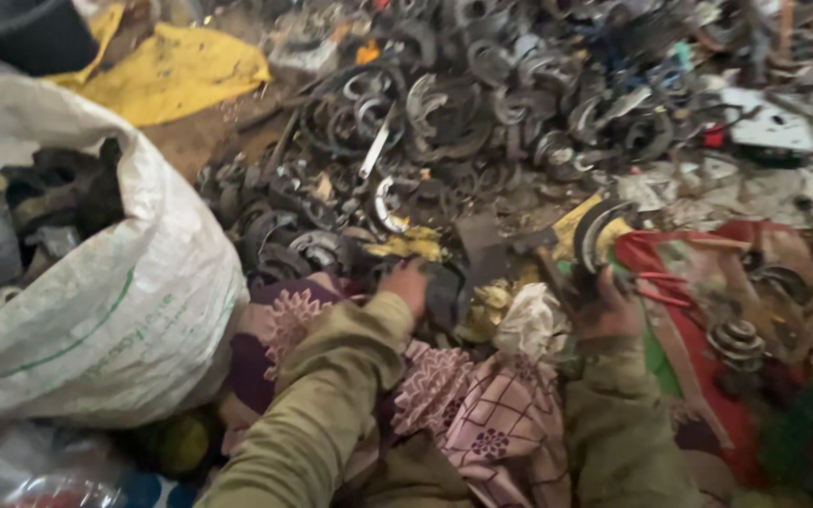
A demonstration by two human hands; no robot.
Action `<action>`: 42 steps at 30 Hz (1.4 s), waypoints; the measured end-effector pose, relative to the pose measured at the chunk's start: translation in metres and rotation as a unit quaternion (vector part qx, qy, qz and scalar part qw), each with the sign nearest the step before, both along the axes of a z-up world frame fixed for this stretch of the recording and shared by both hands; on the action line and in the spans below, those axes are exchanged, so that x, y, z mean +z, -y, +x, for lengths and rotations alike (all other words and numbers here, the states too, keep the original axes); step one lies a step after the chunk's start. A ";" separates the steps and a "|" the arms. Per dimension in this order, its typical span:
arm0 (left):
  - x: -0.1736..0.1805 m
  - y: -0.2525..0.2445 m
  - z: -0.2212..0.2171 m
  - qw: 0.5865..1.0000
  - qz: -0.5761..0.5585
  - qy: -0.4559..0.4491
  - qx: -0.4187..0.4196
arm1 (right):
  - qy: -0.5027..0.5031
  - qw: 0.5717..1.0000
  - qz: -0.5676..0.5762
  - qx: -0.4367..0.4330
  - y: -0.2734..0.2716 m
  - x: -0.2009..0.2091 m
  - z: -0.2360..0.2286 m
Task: The person sits on the floor and repeatedly strikes a metal part with a hammer to break it apart. They handle the pieces by hand, separating them and placing them into a nearby bag.
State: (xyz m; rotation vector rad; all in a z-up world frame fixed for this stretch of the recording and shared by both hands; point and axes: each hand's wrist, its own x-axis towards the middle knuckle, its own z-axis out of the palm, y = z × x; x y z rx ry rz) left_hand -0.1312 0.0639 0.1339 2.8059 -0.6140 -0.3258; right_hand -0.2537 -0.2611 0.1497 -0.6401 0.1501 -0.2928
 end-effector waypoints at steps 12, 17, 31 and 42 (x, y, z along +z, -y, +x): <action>0.109 -0.044 0.054 0.750 -0.652 -0.104 -0.028 | -0.005 1.000 0.005 -0.017 0.007 0.018 -0.014; 0.159 -0.003 0.023 0.806 -0.576 0.121 -0.061 | 0.003 1.000 0.017 0.004 -0.001 0.040 -0.036; 0.125 0.073 -0.020 0.782 -0.432 0.433 0.118 | -0.026 1.000 0.008 -0.013 -0.085 0.017 -0.031; 0.080 0.059 -0.061 0.724 -0.615 -0.309 -0.047 | 0.040 0.995 -0.095 0.016 -0.067 0.043 -0.024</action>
